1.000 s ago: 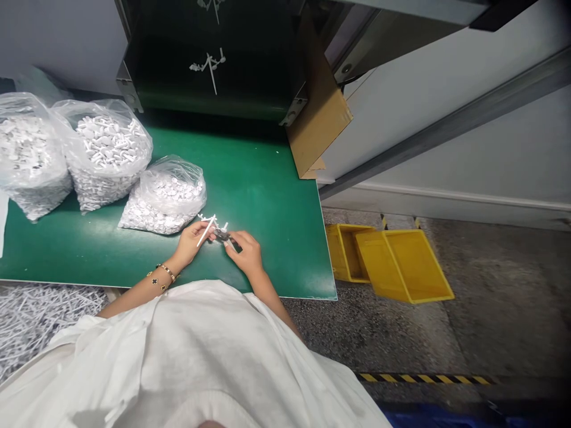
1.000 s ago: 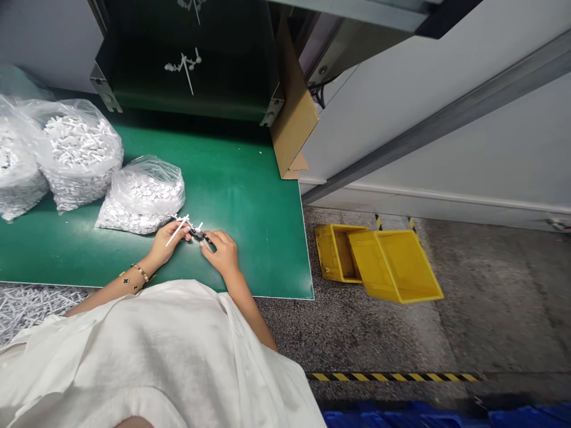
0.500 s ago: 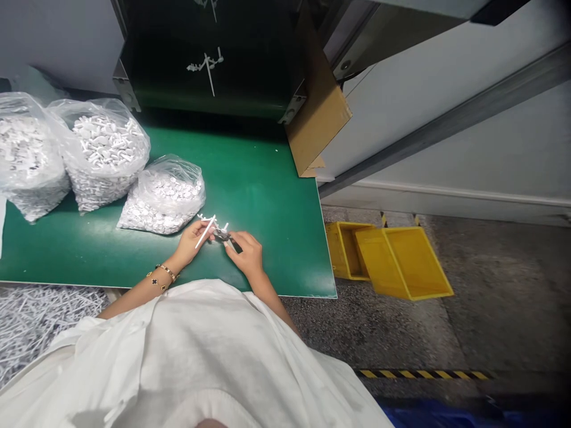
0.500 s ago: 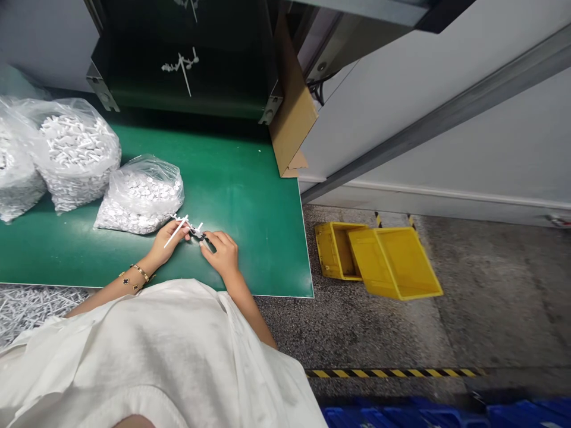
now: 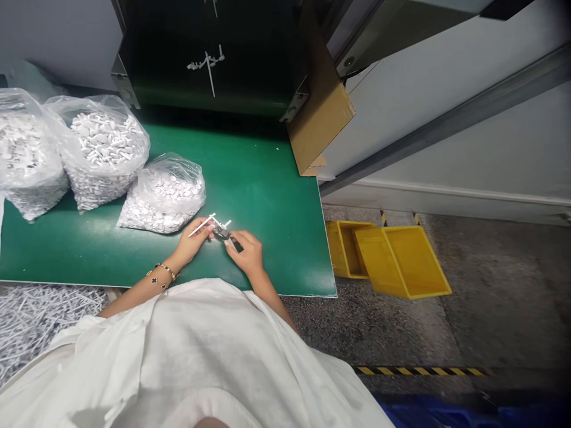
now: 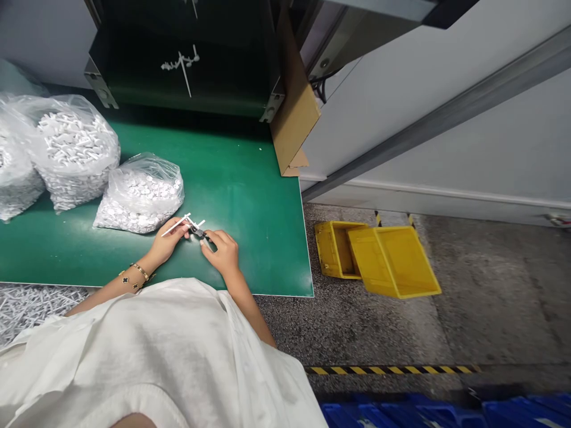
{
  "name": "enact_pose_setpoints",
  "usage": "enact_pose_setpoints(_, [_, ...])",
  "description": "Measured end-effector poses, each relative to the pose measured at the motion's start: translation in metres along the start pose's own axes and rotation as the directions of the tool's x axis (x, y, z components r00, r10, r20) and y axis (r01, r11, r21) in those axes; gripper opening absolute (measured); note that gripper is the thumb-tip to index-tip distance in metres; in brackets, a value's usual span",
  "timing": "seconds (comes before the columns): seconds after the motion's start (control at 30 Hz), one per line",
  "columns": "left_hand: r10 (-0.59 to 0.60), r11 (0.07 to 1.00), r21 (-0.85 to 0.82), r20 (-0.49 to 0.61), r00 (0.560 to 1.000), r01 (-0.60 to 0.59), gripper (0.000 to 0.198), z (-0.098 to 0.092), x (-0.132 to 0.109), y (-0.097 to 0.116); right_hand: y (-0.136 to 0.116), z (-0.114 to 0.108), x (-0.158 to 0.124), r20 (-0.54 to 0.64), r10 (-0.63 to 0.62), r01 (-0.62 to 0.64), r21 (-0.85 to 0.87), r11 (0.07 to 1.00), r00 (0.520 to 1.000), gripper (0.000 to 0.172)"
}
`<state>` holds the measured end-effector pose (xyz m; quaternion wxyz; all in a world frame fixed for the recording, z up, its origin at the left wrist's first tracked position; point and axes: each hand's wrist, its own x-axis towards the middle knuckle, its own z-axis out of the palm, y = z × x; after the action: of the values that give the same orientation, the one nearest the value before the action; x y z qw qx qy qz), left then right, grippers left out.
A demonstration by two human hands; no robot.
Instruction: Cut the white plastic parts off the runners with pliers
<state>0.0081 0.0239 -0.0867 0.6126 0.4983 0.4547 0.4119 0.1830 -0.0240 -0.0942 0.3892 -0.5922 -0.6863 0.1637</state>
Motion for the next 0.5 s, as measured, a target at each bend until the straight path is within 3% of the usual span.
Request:
enact_pose_setpoints(0.2, [0.053, 0.998, 0.044, -0.008, 0.999, -0.052, 0.023, 0.0, -0.001, 0.0, -0.001, 0.001, 0.0, 0.049, -0.013, 0.014, -0.01, 1.0, 0.999, 0.019])
enact_pose_setpoints(0.3, [0.049, 0.987, 0.155, -0.009, 0.999, -0.047, 0.02, -0.002, -0.002, 0.001, -0.002, 0.002, 0.0, 0.071, -0.044, 0.048, -0.05, 0.998, 0.996, 0.019])
enact_pose_setpoints(0.4, [-0.046, 0.938, 0.344, 0.02, 0.999, 0.036, 0.018, -0.008, -0.004, 0.011, -0.002, 0.002, 0.0, 0.081, -0.054, 0.062, -0.096, 0.993, 0.995, 0.02])
enact_pose_setpoints(0.5, [-0.189, 0.88, 0.463, 0.147, 0.971, 0.102, 0.016, -0.018, -0.01, 0.034, -0.003, 0.002, 0.0, 0.096, -0.045, 0.056, -0.119, 0.991, 0.994, 0.021])
